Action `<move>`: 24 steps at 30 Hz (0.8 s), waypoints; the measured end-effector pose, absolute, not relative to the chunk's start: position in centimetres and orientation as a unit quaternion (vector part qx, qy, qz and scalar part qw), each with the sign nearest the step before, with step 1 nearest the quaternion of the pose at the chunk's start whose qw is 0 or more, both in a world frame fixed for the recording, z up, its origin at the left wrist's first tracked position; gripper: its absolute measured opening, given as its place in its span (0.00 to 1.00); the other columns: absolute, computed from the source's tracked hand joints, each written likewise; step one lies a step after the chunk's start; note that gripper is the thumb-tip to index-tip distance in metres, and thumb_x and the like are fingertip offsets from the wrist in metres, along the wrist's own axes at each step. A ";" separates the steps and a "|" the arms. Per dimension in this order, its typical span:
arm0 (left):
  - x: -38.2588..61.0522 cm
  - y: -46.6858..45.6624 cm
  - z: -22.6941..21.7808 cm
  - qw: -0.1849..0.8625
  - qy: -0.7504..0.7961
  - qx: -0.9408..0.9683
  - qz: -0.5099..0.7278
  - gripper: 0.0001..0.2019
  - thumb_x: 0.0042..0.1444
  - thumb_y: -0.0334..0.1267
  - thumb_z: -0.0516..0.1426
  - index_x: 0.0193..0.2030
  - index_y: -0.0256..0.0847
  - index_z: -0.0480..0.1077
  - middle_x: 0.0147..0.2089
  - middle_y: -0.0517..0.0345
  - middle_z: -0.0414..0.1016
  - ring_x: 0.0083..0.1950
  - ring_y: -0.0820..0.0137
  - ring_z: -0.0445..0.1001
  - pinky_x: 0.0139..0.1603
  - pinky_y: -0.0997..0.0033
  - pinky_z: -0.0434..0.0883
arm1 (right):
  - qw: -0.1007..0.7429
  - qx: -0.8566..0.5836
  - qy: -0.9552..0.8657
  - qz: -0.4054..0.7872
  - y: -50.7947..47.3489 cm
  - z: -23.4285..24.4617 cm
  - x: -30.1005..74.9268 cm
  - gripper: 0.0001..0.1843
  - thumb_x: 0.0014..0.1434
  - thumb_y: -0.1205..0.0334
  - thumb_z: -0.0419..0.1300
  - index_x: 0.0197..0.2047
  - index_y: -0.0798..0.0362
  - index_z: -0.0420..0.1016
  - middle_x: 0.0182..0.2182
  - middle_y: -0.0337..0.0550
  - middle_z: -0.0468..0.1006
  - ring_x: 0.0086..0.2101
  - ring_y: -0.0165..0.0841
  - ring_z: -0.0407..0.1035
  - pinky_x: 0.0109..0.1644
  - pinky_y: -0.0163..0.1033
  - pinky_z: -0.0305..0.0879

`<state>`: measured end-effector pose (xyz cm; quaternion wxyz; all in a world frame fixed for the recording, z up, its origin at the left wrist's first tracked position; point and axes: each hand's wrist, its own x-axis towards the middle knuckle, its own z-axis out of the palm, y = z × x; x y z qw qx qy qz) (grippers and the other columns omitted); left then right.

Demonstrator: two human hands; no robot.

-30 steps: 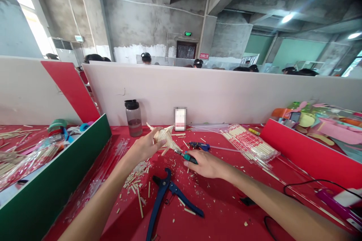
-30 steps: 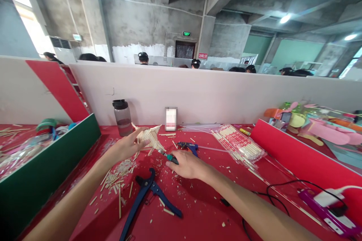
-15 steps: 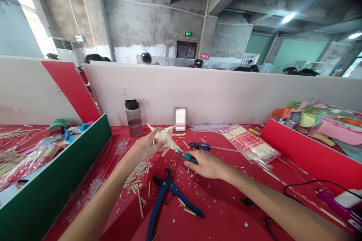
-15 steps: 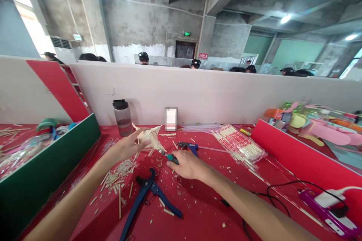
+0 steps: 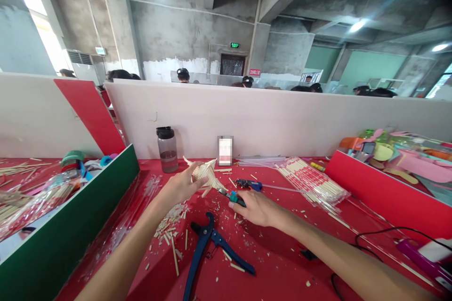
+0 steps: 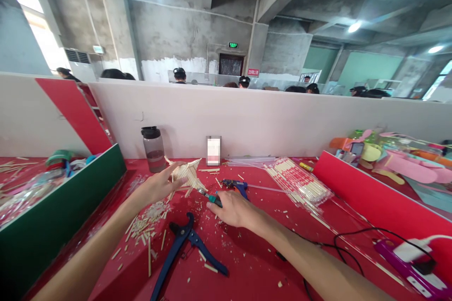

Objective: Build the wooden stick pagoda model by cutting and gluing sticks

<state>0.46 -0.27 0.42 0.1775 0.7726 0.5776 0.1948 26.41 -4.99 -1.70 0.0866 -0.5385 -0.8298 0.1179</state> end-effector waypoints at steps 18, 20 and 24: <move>1.7 -1.3 0.9 0.131 0.595 0.770 0.189 0.29 0.64 0.52 0.51 0.69 0.48 0.58 0.48 0.48 0.83 0.53 0.52 0.80 0.50 0.63 0.70 | 0.123 -0.511 -0.843 0.109 -3.4 -5.3 27.6 0.32 0.71 0.39 0.42 0.30 0.53 0.72 0.23 0.44 0.76 0.26 0.38 0.71 0.30 0.38 0.49; 1.9 -1.4 1.0 0.129 0.596 0.769 0.191 0.29 0.64 0.52 0.50 0.70 0.47 0.58 0.50 0.47 0.82 0.54 0.52 0.79 0.50 0.63 0.70 | 0.139 -0.502 -0.845 0.119 -3.1 -5.4 27.7 0.31 0.71 0.39 0.42 0.31 0.53 0.72 0.24 0.43 0.76 0.27 0.37 0.71 0.31 0.38 0.50; 2.1 -1.7 1.2 0.139 0.590 0.771 0.196 0.30 0.64 0.53 0.49 0.70 0.46 0.57 0.52 0.44 0.81 0.54 0.50 0.79 0.50 0.61 0.70 | 0.141 -0.475 -0.859 0.127 -2.9 -5.5 27.2 0.31 0.70 0.38 0.44 0.32 0.53 0.73 0.26 0.44 0.77 0.28 0.37 0.71 0.32 0.37 0.51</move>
